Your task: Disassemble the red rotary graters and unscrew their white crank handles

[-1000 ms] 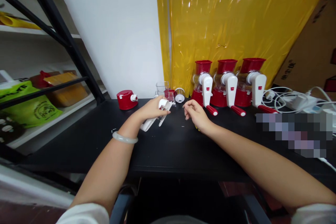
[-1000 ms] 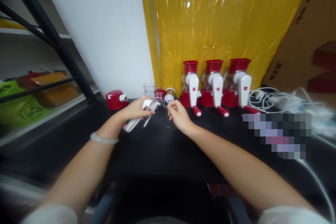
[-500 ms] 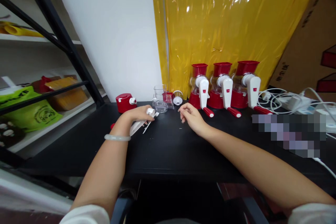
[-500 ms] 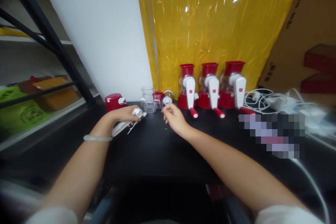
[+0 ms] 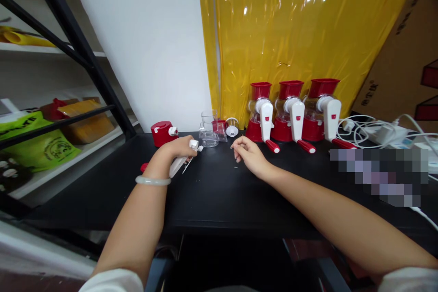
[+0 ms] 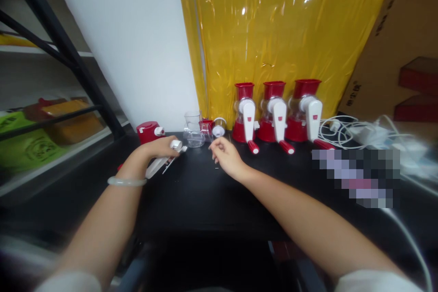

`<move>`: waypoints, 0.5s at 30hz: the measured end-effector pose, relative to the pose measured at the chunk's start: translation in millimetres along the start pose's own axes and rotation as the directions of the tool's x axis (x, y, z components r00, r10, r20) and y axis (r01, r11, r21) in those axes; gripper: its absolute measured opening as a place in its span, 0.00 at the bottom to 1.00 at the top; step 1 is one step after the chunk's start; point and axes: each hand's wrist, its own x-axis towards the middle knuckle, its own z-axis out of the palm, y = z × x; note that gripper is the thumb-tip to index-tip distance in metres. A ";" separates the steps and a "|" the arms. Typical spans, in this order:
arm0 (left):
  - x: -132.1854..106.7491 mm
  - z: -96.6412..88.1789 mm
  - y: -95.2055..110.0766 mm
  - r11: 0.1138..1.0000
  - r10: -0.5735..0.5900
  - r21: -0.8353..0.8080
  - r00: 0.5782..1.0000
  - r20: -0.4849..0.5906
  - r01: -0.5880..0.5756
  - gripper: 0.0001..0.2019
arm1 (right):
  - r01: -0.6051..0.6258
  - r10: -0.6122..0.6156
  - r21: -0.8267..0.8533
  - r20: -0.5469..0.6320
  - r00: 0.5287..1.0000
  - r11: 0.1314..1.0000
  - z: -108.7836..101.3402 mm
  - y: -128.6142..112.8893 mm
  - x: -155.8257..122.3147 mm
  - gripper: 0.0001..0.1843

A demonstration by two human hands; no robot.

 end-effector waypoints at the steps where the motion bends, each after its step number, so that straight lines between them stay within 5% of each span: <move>1: 0.2 -0.3 0.4 1.000 -0.011 0.022 1.000 -0.013 0.012 0.18 | -0.001 0.001 -0.005 0.005 1.000 1.000 0.1 0.1 -0.4 0.13; 15: 0.7 -3.2 3.6 0.958 -0.115 0.260 0.992 -0.043 0.122 0.28 | -0.015 0.015 -0.019 0.042 0.999 1.000 1.1 -1.8 -2.6 0.12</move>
